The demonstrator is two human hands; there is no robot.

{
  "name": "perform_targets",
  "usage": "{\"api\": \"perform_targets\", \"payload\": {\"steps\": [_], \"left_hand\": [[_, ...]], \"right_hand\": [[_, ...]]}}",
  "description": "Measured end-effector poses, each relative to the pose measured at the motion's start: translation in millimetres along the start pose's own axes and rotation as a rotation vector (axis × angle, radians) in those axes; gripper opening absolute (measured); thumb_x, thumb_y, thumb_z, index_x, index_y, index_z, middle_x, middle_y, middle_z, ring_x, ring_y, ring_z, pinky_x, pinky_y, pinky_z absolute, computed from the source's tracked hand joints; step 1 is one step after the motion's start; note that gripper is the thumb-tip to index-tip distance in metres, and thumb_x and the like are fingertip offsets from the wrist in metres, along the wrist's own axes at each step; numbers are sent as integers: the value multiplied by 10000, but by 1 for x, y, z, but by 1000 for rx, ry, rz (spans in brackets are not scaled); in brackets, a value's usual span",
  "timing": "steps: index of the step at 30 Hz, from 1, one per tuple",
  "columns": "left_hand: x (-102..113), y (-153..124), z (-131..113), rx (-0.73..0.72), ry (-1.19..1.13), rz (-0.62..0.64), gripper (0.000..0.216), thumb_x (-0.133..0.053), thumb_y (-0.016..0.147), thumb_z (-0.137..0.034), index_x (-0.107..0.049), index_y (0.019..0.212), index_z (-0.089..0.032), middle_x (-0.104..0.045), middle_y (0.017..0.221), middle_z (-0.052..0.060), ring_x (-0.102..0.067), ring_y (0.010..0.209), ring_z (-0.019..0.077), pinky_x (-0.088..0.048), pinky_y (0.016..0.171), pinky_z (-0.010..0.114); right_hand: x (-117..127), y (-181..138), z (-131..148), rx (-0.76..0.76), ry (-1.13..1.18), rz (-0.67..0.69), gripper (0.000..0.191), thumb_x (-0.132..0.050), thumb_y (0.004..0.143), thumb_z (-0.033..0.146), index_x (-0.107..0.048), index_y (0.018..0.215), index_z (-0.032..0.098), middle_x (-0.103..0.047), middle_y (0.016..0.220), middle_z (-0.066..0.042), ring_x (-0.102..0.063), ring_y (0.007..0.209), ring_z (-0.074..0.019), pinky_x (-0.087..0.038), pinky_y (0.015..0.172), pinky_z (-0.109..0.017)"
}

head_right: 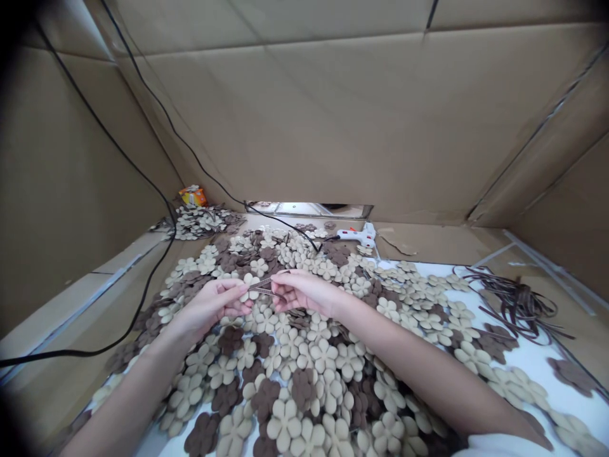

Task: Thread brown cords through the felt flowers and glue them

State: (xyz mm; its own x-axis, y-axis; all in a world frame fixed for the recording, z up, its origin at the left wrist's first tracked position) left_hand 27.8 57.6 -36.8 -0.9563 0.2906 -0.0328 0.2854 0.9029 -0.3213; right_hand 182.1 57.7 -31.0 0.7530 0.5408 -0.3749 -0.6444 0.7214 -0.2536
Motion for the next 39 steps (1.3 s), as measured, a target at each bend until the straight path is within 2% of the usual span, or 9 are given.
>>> {"api": "perform_targets", "payload": {"steps": [5, 11, 17, 21, 25, 28, 31, 35, 39], "left_hand": [[-1, -1, -3, -35, 45, -43, 293, -738, 698, -417, -654, 755, -142, -729, 706, 39, -692, 621, 128, -531, 598, 177], [-4, -4, -8, -79, 99, -81, 302, -739, 681, -425, -639, 717, -142, -719, 668, 15, -693, 624, 149, -542, 637, 216], [-4, -4, -9, -80, 120, -72, 313, -747, 665, -427, -644, 735, -141, -714, 666, 12, -692, 640, 162, -545, 651, 231], [-3, -4, -8, -89, 116, -76, 305, -743, 673, -422, -651, 763, -146, -715, 684, 7, -692, 653, 162, -547, 672, 238], [-4, -6, -9, -70, 130, -88, 313, -752, 655, -430, -648, 733, -145, -709, 655, 7, -686, 616, 161, -540, 636, 231], [-7, -8, -12, -59, 143, -95, 342, -770, 615, -447, -632, 678, -141, -693, 616, 3, -675, 582, 157, -526, 603, 220], [-9, -8, -13, -47, 153, -94, 350, -773, 604, -456, -634, 673, -142, -701, 627, 11, -676, 591, 162, -522, 604, 223], [-9, -7, -9, -25, 128, -86, 332, -769, 618, -447, -657, 726, -155, -719, 660, 19, -690, 629, 183, -530, 635, 251], [-9, -6, -7, -32, 124, -80, 321, -767, 629, -440, -660, 727, -154, -724, 671, 26, -692, 637, 188, -530, 646, 258]], "right_hand": [[15, -3, 3, 62, -29, -182, 273, -471, 912, 319, -542, 713, 145, -591, 642, 4, -635, 562, -85, -550, 626, -217], [27, -7, 4, 83, -108, -315, 207, -561, 868, 352, -544, 803, 156, -626, 690, -8, -672, 571, -113, -554, 585, -204], [18, -11, 3, 23, -24, -265, 297, -578, 865, 322, -479, 1106, 179, -632, 759, -4, -682, 638, -125, -575, 706, -274], [12, -11, 7, -37, -134, -179, 239, -587, 859, 318, -629, 980, 116, -612, 771, -22, -645, 598, -76, -555, 646, -189], [7, -10, 8, -24, -371, -110, 377, -639, 783, 474, -644, 1006, 171, -634, 812, -14, -613, 582, -64, -524, 574, -172], [5, -7, 7, 61, -571, -148, 365, -670, 747, 468, -631, 972, 183, -646, 786, -3, -596, 563, -83, -510, 556, -205], [4, -4, 11, 176, -716, -187, 233, -598, 812, 398, -637, 860, 173, -663, 752, -11, -607, 576, -111, -498, 575, -231], [6, -4, 17, 213, -702, -189, 241, -526, 852, 366, -644, 775, 170, -675, 744, -17, -636, 629, -133, -483, 598, -234], [10, -7, 16, 136, -559, -193, 216, -573, 824, 350, -644, 737, 165, -673, 727, -13, -627, 583, -116, -487, 566, -219]]}}
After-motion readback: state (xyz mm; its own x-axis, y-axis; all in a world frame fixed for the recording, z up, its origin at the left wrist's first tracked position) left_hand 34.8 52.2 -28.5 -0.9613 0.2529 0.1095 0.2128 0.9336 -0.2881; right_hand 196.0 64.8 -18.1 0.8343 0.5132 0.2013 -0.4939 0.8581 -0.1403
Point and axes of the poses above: each hand's wrist, its own y-axis towards the middle knuckle, its own x-axis out of the back of the hand, z = x × y, the point moved 7 cm from there along y, towards the middle knuckle
